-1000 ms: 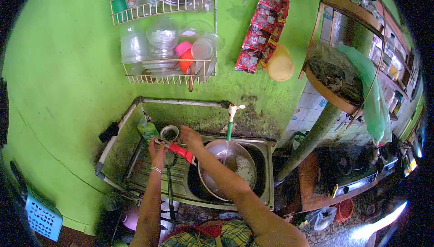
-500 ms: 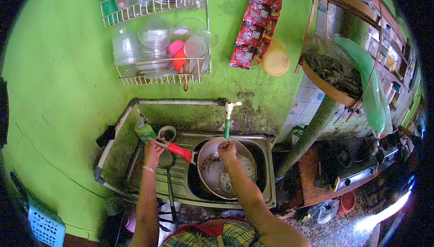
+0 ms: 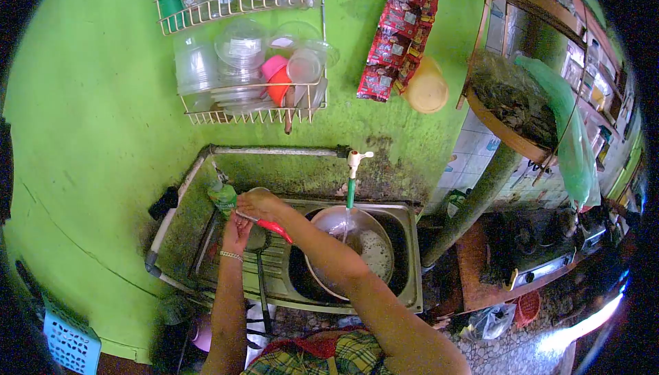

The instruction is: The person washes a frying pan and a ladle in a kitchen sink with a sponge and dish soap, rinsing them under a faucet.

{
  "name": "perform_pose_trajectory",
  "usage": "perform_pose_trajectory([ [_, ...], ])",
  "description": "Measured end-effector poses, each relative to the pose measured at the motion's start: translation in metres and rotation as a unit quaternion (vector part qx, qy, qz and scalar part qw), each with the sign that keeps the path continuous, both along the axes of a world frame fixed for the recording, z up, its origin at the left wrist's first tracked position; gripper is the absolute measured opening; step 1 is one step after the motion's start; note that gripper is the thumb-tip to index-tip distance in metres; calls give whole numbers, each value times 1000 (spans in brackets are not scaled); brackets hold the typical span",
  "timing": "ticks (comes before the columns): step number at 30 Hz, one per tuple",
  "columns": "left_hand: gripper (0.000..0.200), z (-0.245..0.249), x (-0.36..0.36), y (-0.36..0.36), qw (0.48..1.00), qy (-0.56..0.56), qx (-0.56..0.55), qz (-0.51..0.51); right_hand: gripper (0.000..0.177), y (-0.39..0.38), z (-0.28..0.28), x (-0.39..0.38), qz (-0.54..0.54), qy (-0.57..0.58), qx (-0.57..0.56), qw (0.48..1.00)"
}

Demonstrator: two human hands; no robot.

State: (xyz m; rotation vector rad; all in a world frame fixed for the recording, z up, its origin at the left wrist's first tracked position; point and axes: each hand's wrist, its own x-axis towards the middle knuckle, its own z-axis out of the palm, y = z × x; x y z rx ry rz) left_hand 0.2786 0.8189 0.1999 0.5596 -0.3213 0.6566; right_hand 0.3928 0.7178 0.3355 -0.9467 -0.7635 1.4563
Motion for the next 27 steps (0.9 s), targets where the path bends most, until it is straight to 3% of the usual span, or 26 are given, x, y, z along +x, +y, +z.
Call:
perform_pose_trajectory([
  [2, 29, 29, -7, -20, 967, 225, -66, 98, 35, 0, 0, 6, 17, -29, 6, 999],
  [4, 32, 65, -14, -43, 957, 270, -74, 72, 37, -11, -2, 13, 35, -59, 11, 998],
  [6, 34, 73, -15, -49, 946, 312, -82, 45, 36, -34, -1, 22, -48, -80, -11, 996],
  [8, 38, 72, -13, -46, 938, 334, -91, 13, 36, -53, -29, 41, -145, 63, 46, 986],
  [10, 36, 70, -13, -43, 945, 317, -76, 11, 27, -72, -64, 67, -298, 216, 10, 930],
  [12, 35, 73, -13, -46, 950, 305, -61, 7, 17, -87, -110, 99, -430, 406, 17, 806],
  [14, 25, 90, -9, -56, 943, 294, -108, 111, 20, -111, -125, 113, -457, 500, 59, 734],
  [17, 21, 70, -1, -40, 953, 242, -118, 140, 22, -108, -137, 136, -497, 512, 15, 700],
  [19, 22, 54, 3, -31, 953, 229, -100, 171, 21, -114, -129, 136, -536, 540, 94, 642],
  [24, 19, 58, 5, -44, 947, 202, -87, 234, 21, -122, -111, 124, -537, 502, 119, 667],
  [27, 17, 65, 17, -55, 927, 232, -63, 288, 21, -96, -105, 101, -509, 409, 136, 745],
])
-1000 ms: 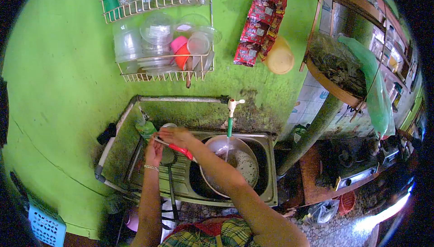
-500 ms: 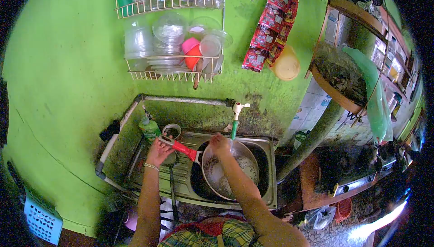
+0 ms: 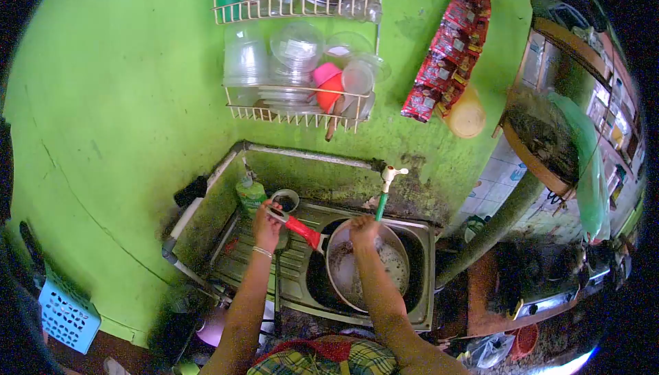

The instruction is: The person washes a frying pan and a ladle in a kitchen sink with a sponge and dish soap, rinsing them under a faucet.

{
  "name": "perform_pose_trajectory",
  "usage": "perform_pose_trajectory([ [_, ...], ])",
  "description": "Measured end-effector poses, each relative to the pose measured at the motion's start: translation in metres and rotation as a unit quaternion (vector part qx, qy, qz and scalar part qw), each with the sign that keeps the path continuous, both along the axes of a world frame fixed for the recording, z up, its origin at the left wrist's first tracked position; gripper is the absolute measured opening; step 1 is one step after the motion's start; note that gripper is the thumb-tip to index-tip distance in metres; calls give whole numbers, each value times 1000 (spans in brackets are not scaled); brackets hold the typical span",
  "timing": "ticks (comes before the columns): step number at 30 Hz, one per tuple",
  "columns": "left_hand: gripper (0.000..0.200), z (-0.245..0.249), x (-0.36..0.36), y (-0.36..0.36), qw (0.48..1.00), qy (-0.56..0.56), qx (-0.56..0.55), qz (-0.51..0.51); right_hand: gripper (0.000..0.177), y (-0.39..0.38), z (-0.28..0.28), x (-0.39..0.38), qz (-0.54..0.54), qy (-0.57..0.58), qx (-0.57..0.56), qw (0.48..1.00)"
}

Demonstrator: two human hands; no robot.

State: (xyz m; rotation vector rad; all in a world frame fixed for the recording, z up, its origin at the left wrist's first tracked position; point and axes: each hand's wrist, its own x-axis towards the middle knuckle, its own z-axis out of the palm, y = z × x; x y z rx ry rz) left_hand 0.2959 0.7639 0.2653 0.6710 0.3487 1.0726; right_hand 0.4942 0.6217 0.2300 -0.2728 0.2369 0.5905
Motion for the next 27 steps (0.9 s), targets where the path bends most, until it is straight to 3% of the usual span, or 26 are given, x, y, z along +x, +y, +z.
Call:
perform_pose_trajectory([
  [2, 24, -3, 13, -10, 991, 70, 83, 84, 23, 21, 32, -33, 130, -6, 9, 991],
  [3, 24, -6, 17, -13, 990, 71, 83, 90, 22, 36, 35, -43, 208, -55, 16, 976],
  [5, 23, -10, 21, -12, 951, 199, 178, 153, 19, 59, 53, -72, 339, -185, -27, 922],
  [6, 25, -12, 23, -9, 843, 329, 308, 294, 22, 62, 69, -88, 388, -265, -76, 880],
  [7, 25, -5, 21, -14, 841, 331, 306, 299, 22, 66, 84, -99, 393, -265, -74, 877],
  [9, 27, 16, 11, -32, 850, 360, 268, 276, 31, 73, 104, -112, 412, -459, -150, 773],
  [10, 25, 19, 8, -30, 800, 390, 315, 329, 37, 73, 108, -111, 434, -478, -147, 749],
  [11, 25, 21, 4, -31, 801, 390, 314, 328, 37, 68, 109, -110, 435, -477, -148, 749],
  [13, 24, 32, -7, -36, 846, 461, 206, 171, 36, 55, 112, -108, 443, -489, -171, 732],
  [14, 24, 22, -5, -32, 847, 460, 204, 172, 36, 51, 99, -101, 444, -490, -172, 730],
  [16, 20, -14, 7, -16, 799, 372, 304, 363, 36, 41, 54, -77, 298, -398, -184, 848],
  [19, 17, -39, 15, 1, 829, 304, 231, 408, 23, 7, 0, -33, 125, -178, -181, 959],
  [20, 17, -38, 14, 2, 830, 305, 231, 406, 17, -3, -22, -13, 80, -92, -202, 972],
  [22, 18, -31, 11, 4, 896, 237, 123, 355, 17, -30, -42, 3, 83, -57, 0, 995],
  [23, 18, -26, 10, 4, 896, 236, 127, 354, 17, -31, -44, 11, 80, -57, 2, 995],
  [25, 21, -16, 6, 1, 958, 147, 46, 241, 21, -30, -46, 22, -4, 84, -39, 996],
  [27, 23, 4, 0, -6, 963, 157, 42, 214, 23, -27, -34, 21, 0, 113, -22, 993],
])
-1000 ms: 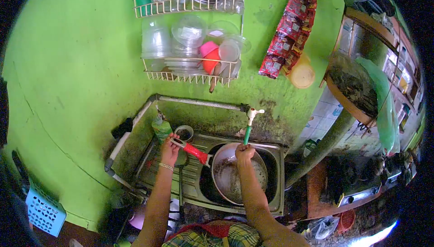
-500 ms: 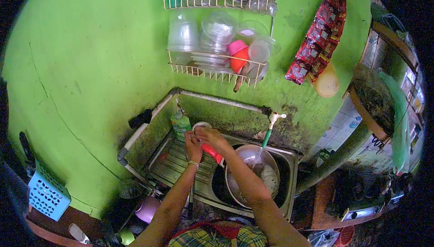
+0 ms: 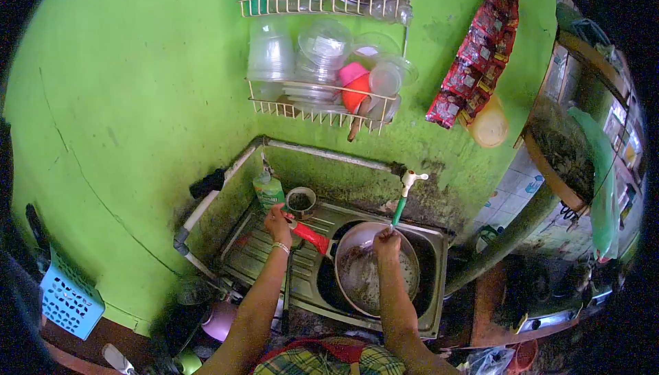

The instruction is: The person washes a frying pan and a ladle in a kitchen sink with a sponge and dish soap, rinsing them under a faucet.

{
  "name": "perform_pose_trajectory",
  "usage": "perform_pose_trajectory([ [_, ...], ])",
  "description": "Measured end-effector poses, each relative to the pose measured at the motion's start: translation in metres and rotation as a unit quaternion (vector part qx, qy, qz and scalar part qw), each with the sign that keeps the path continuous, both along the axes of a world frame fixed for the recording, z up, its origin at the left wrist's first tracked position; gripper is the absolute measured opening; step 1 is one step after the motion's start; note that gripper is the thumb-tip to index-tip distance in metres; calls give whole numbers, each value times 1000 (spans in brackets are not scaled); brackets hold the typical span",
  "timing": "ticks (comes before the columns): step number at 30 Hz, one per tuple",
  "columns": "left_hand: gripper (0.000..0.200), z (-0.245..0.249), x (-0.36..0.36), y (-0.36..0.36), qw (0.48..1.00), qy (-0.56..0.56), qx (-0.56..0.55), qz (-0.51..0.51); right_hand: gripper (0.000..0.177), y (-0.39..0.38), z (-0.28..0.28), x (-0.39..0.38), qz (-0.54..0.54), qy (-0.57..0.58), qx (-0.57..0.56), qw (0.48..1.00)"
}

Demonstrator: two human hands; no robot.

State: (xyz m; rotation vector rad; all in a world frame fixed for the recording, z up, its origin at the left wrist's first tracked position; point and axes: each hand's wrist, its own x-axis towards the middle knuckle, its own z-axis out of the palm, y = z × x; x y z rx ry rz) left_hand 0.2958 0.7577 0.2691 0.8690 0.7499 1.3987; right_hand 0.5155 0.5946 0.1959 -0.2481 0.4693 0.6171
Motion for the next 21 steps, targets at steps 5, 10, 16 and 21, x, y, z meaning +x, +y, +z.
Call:
perform_pose_trajectory([
  [5, 28, -2, -6, 11, 955, -217, -163, -117, 18, 31, 33, -33, 107, -91, 9, 990],
  [10, 38, -20, 6, 16, 913, -312, -188, -184, 11, 84, 87, -113, 400, -224, 56, 887],
  [16, 32, -67, 16, 23, 855, -362, -197, -314, 32, 104, 117, -153, 479, -586, -92, 647],
  [21, 32, -36, 24, -33, 883, -293, -253, -267, 31, 73, 100, -127, 338, -637, -143, 678],
])
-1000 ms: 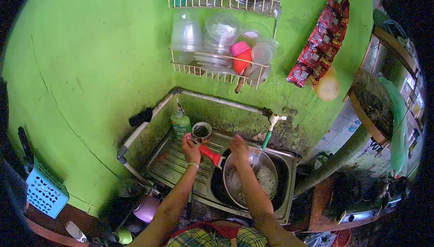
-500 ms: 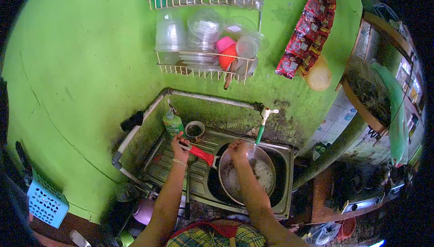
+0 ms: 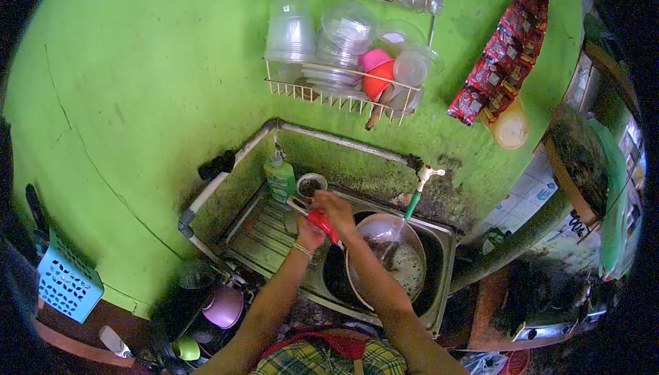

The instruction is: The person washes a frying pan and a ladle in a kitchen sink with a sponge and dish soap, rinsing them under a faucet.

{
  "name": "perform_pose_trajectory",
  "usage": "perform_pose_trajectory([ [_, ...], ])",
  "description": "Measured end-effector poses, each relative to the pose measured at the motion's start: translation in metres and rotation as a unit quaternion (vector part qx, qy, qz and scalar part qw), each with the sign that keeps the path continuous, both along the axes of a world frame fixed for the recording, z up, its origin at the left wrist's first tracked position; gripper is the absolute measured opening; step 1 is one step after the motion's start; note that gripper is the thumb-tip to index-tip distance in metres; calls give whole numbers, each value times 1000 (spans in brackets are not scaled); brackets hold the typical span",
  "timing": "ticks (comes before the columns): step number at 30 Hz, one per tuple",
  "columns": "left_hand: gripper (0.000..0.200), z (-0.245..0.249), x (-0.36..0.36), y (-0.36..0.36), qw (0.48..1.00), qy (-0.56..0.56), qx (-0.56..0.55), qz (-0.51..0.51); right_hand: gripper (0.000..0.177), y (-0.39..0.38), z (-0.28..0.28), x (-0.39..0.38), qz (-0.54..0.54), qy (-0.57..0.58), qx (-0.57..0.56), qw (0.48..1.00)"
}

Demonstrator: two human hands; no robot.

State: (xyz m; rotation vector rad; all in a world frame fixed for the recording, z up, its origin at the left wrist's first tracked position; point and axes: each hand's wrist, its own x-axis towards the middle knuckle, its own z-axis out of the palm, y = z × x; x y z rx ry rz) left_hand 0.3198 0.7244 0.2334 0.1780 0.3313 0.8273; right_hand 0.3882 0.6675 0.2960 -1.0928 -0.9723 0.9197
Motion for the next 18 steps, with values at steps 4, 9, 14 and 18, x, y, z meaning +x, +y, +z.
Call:
perform_pose_trajectory([
  [4, 31, -32, 5, -1, 999, 15, 17, -44, 22, -46, -60, 48, -202, 260, 29, 944],
  [9, 31, -71, 19, -3, 993, 92, -31, 69, 13, -86, -113, 113, -298, 587, 49, 752],
  [14, 31, -103, 22, -4, 976, 164, -37, 141, 15, -79, -167, 136, -177, 552, 162, 798],
  [18, 32, -106, 5, -11, 972, 227, -35, 57, 20, -54, -118, 87, -36, 382, -89, 919],
])
